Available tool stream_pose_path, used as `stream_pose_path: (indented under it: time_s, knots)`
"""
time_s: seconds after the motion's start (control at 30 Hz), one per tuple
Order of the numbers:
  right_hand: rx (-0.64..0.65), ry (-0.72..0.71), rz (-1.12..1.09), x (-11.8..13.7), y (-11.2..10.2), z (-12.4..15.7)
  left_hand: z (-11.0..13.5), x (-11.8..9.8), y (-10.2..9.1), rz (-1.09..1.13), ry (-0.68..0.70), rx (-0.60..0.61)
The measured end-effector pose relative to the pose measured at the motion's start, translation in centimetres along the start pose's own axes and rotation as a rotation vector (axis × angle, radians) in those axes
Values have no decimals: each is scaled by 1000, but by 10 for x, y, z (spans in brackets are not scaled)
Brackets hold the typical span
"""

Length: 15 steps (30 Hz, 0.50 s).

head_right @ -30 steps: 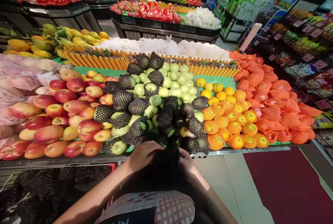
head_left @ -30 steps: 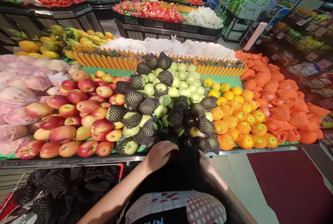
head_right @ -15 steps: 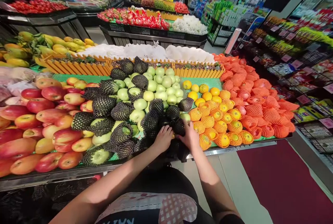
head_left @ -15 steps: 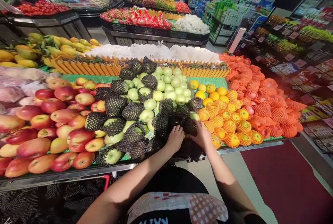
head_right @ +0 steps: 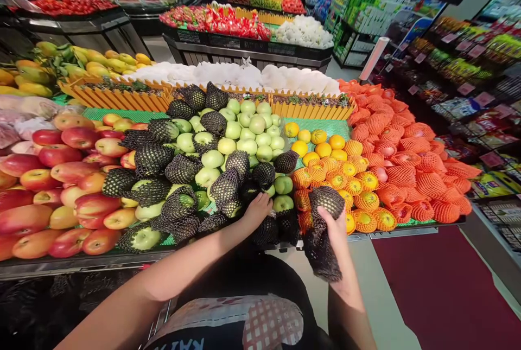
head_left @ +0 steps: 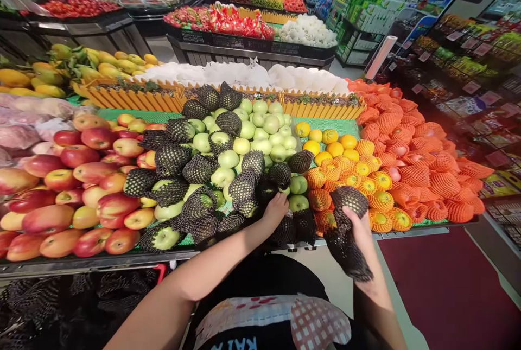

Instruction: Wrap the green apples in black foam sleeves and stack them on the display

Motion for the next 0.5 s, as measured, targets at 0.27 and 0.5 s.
stream_pose_path:
  time_s: [0.27,0.5]
  knots:
    - [43,112,80,-36,-19,16,-1,2,-30,58,173,40]
    - [401,-152,222,-12,80,52,5,22,-58,152,206,38]
Point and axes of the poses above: each hand's wrist, its own z-axis away from the middle knuckle, its own y-axis out of the palm, x = y × z, the point moved 10 cm from there along -z, towards the middle knuckle, and after that the axes turned 15 degrees about -x, right-handed, at the moved point
